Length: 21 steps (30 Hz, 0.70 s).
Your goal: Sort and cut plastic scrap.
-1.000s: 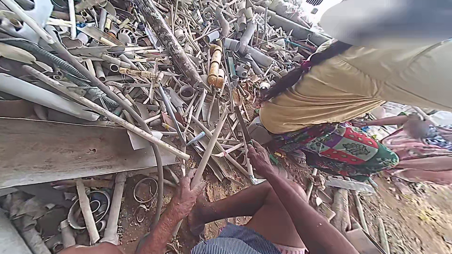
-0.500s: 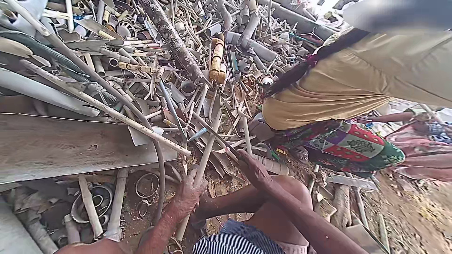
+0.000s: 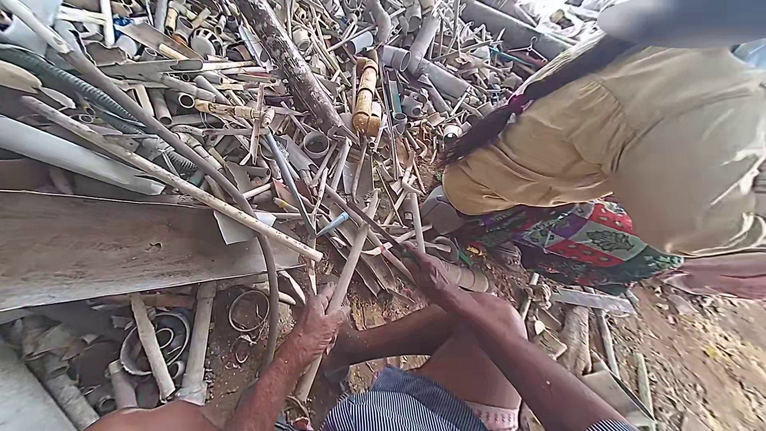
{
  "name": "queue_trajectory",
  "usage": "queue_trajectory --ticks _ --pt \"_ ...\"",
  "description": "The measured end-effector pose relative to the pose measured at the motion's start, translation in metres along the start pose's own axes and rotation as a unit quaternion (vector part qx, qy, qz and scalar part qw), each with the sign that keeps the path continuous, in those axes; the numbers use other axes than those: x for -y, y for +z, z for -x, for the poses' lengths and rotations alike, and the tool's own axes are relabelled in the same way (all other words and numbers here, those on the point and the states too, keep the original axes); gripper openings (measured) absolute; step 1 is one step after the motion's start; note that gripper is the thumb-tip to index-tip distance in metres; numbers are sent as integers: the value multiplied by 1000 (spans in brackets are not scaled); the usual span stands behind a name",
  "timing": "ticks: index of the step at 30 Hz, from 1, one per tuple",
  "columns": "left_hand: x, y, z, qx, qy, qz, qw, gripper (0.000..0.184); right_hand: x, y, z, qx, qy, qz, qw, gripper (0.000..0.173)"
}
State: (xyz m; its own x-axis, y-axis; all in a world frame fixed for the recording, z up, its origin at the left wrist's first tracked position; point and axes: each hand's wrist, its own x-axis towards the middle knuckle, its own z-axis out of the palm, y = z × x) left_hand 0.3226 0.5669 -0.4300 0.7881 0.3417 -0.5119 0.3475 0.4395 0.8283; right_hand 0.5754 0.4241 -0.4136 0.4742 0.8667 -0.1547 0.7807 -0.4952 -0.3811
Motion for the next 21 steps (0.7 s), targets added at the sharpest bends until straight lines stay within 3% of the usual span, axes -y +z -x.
queue_trajectory --ticks 2,3,6,10,12,14,17,18,21 --pt "2 2 -4 -13 -2 -35 999 35 -23 -37 -38 32 142 19 989 45" --pt "0 1 -5 -22 -4 -52 998 34 -30 -45 -48 2 155 6 988 44" --pt "0 -4 -7 -43 -22 -64 997 27 1 -35 -23 -61 66 -55 994 44" --pt "3 -5 -5 3 -27 9 1000 24 51 20 48 35 -125 -38 991 41" --pt "4 -1 -2 27 -33 51 998 17 50 34 53 15 -172 -19 985 39" --pt "4 1 1 51 -22 71 996 33 26 23 29 -9 -103 -18 994 41" --pt "5 4 -2 48 -22 57 997 37 -24 -31 -33 32 120 25 992 46" --pt "6 4 -3 44 -20 46 998 38 -36 -42 -46 19 160 21 987 45" --pt "2 -3 -2 13 -22 4 1000 27 -20 -39 -32 -50 108 -35 992 44"
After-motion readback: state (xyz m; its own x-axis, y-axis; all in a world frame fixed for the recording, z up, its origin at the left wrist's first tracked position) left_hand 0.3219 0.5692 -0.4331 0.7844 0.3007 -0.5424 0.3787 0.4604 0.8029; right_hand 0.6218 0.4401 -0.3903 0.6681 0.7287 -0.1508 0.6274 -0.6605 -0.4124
